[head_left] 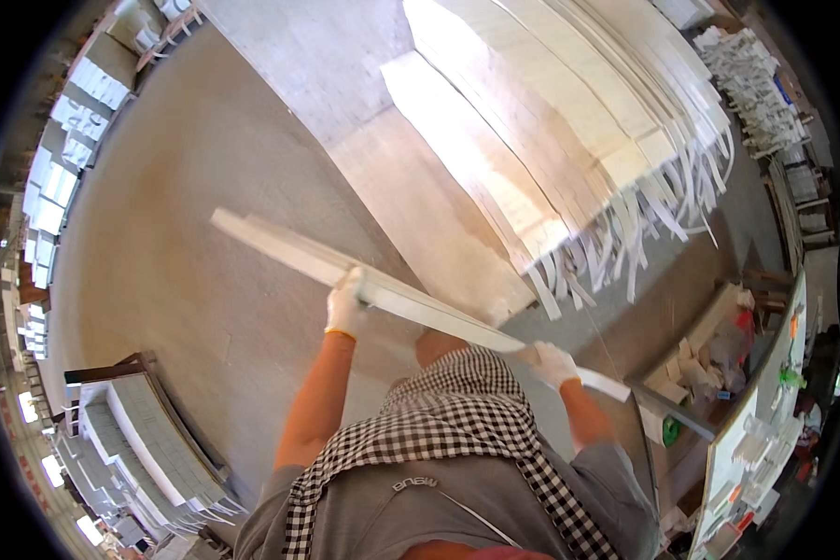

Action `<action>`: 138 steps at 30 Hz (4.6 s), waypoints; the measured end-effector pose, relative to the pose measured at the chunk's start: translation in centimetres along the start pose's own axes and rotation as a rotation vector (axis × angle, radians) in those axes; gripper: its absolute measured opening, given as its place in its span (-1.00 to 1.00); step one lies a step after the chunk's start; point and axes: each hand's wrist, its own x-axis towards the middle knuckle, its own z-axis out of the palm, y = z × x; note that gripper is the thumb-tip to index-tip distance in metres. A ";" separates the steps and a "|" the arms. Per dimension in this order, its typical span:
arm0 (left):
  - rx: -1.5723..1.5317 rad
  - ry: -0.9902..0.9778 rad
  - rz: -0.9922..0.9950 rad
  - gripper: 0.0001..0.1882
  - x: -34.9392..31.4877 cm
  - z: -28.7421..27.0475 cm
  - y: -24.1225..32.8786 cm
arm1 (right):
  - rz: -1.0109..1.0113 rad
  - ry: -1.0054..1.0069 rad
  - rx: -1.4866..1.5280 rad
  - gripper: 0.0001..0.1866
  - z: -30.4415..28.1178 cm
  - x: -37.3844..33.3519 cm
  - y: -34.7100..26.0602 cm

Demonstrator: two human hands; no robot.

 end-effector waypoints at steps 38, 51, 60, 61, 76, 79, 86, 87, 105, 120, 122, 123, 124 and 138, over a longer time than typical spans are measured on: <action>0.981 -0.464 -0.299 -0.48 46.9 35.2 -5.1 | 0.666 0.433 -0.162 -0.51 -6.8 31.7 5.5; 1.837 -0.844 1.309 -0.39 48.1 35.7 -1.9 | 0.492 0.368 -0.115 -0.41 -6.0 27.2 3.6; 1.820 -0.876 1.248 -0.44 48.4 34.7 -2.3 | 0.514 0.450 -0.005 -0.35 -5.6 28.9 3.0; 1.835 -0.866 1.235 -0.45 48.4 34.7 -2.4 | 0.466 0.515 0.043 -0.35 -6.0 29.9 2.7; 1.657 -0.801 1.386 -0.54 52.1 34.9 -2.0 | 0.329 0.470 -0.158 -0.36 -14.0 46.9 -5.9; 1.625 -0.777 1.321 -0.60 52.8 35.0 -1.7 | 0.303 0.516 -0.172 -0.35 -13.2 47.6 -5.5; 1.611 -0.717 1.321 -0.42 54.1 36.2 0.2 | 0.149 0.614 -0.069 -0.39 -13.1 49.0 -5.4; 1.614 -0.702 1.337 -0.39 54.4 36.2 0.4 | 0.136 0.626 -0.011 -0.40 -13.4 49.4 -5.9; 1.472 -0.686 1.408 -0.31 56.3 35.0 -0.2 | 0.314 0.089 0.168 -0.36 -20.8 53.8 -9.8; 1.456 -0.696 1.423 -0.35 56.2 35.3 -0.1 | 0.362 0.206 0.293 -0.48 -18.8 54.4 -6.8; 1.452 -0.695 1.431 -0.36 56.2 35.2 -0.1 | 0.436 0.128 0.130 -0.51 -19.6 55.2 -7.7; 1.447 -0.696 1.433 -0.36 56.2 35.2 -0.1 | 0.472 0.091 0.049 -0.53 -20.1 55.4 -8.3; 1.442 -0.698 1.434 -0.36 56.2 35.3 -0.2 | 0.420 0.095 0.052 -0.55 -20.2 55.3 -7.9; 1.452 -0.707 1.402 -0.35 56.2 35.2 0.1 | 0.441 0.632 -0.191 -0.74 -17.0 49.3 -8.0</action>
